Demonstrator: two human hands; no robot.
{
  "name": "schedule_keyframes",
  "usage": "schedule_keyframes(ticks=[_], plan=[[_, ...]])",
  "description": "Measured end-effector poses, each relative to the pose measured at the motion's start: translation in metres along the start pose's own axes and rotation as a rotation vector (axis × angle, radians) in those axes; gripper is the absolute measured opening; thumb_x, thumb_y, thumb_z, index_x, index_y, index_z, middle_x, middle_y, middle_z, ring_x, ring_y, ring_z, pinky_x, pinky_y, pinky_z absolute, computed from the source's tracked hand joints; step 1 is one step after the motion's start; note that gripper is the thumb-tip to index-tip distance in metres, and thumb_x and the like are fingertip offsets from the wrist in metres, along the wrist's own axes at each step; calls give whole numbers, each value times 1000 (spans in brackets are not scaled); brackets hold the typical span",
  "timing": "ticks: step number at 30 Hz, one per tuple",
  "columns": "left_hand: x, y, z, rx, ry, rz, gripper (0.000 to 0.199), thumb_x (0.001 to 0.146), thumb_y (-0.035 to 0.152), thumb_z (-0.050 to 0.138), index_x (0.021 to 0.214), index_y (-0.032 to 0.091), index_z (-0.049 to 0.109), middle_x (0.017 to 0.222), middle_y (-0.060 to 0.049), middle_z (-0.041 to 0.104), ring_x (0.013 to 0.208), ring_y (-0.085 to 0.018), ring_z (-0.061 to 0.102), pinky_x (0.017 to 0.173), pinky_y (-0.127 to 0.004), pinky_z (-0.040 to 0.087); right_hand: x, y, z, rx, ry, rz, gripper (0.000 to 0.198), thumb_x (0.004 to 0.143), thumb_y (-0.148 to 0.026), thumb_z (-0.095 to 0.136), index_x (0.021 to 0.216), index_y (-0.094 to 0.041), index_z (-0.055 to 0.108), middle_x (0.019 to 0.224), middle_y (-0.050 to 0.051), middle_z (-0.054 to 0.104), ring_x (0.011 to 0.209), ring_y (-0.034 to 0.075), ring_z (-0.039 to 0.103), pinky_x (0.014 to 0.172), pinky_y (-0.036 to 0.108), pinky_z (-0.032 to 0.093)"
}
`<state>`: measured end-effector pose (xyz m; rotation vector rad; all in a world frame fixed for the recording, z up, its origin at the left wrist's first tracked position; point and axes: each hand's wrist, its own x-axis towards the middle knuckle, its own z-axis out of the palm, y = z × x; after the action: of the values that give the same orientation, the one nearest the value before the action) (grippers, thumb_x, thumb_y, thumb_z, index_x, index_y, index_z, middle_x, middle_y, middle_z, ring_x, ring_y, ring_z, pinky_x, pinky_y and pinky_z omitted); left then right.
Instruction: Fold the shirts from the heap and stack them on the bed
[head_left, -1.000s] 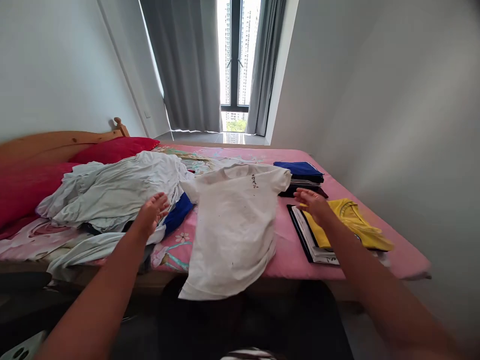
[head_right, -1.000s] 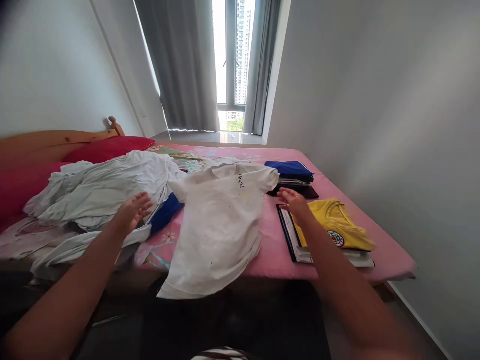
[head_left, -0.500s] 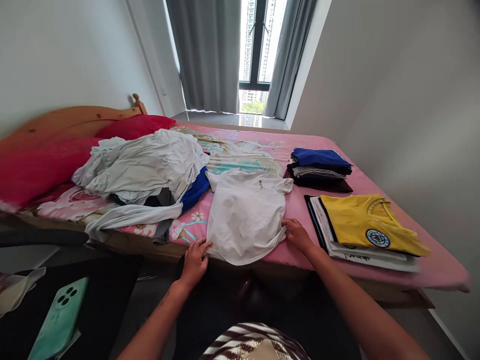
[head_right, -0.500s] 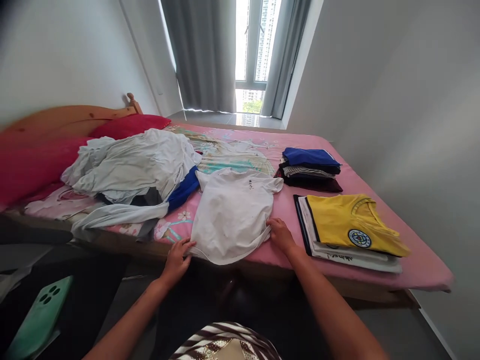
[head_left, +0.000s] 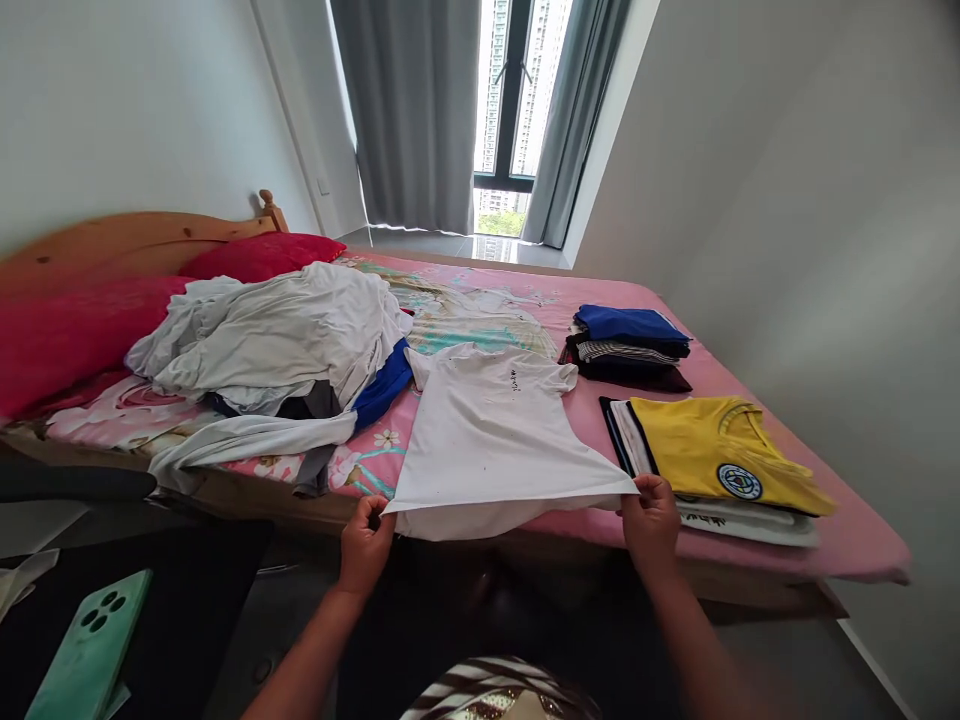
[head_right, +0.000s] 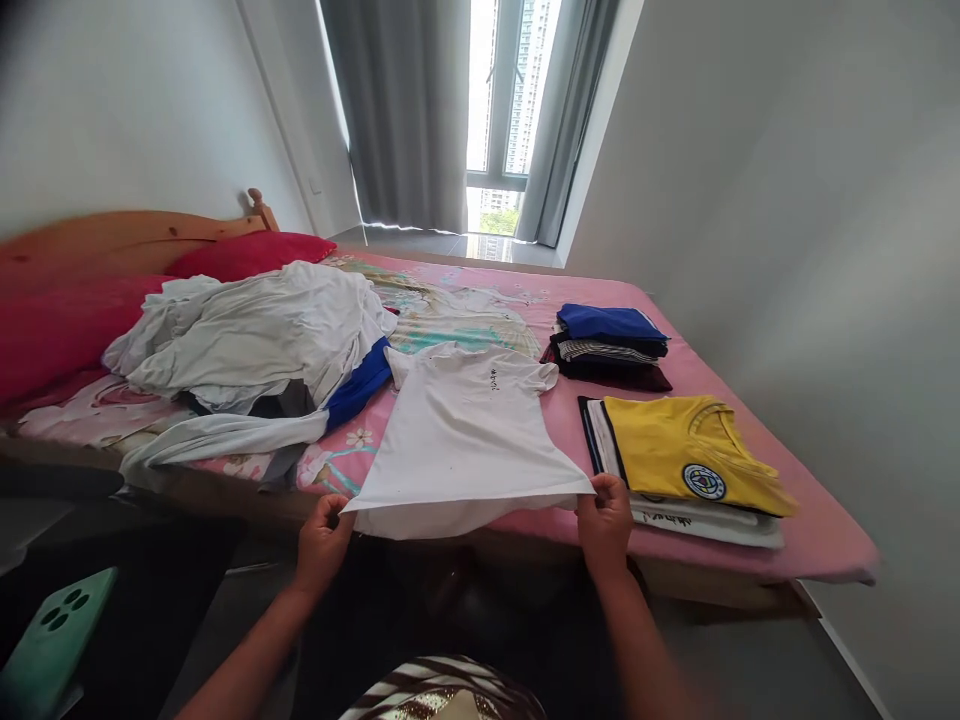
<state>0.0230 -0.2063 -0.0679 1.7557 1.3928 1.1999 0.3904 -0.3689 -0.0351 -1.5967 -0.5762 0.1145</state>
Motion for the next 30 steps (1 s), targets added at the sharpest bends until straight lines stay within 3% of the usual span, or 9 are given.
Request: schedule_keyframes(ticks=[4,9,11,14,18,21,24,27,30], plan=[[-4,-6,7,-106,-8,-84,31,75,49,56,79,19,52,66,2,55,59,-13,51,58,-23,43,-22,13,-6,-20,22,84,38,73,-49,60,93,-18,53,77,1,58,62,14,54,54,25,44],[-17,-32,-4,-12,-238,-38,28,69,39,60,91,20,60,83,-2,66,77,-19,61,74,-28,48,-37,40,-25,-301,-44,63,35,76,-49,54,92,-18,59,72,2,59,60,16,51,59,28,41],[-19,-38,-10,19,-263,-33,30,65,35,60,92,21,62,88,-3,67,80,-20,62,77,-30,48,-41,44,-29,-327,-61,66,35,75,-49,53,91,-18,59,75,3,61,64,18,53,63,30,42],[-17,-35,-11,6,-167,-114,32,66,40,59,90,20,61,79,-2,66,71,-19,60,69,-29,48,-46,46,-24,-250,-84,57,39,74,-48,53,97,-17,58,90,8,65,78,22,59,72,32,45],[-6,-17,-1,-189,22,-300,39,63,51,58,84,18,56,68,0,61,61,-17,55,59,-28,45,-47,42,-13,-210,-247,50,38,71,-36,54,104,-17,59,97,8,67,84,23,61,73,32,46],[4,1,0,-288,111,-389,42,59,51,62,84,18,54,63,3,57,55,-15,51,55,-26,43,-38,32,-17,-205,-130,59,36,73,-36,51,100,-16,61,92,8,68,80,22,61,71,31,46],[13,12,-6,-328,184,-352,42,57,48,66,85,18,54,66,3,59,59,-13,53,57,-24,43,-28,19,-31,-183,-23,32,41,76,-41,50,107,-16,58,94,8,67,83,22,60,72,30,45],[7,7,-10,-365,154,-343,42,58,47,69,84,19,55,67,3,59,59,-12,53,55,-21,41,-29,15,-42,-269,-114,-9,43,77,-38,46,113,-19,57,107,8,65,97,25,58,81,33,43],[-18,-13,-9,-366,-15,-357,41,56,46,71,83,19,55,66,2,62,58,-14,56,53,-22,43,-40,25,-47,-303,-132,59,48,72,-33,41,115,-20,58,114,7,62,101,25,57,85,34,42]])
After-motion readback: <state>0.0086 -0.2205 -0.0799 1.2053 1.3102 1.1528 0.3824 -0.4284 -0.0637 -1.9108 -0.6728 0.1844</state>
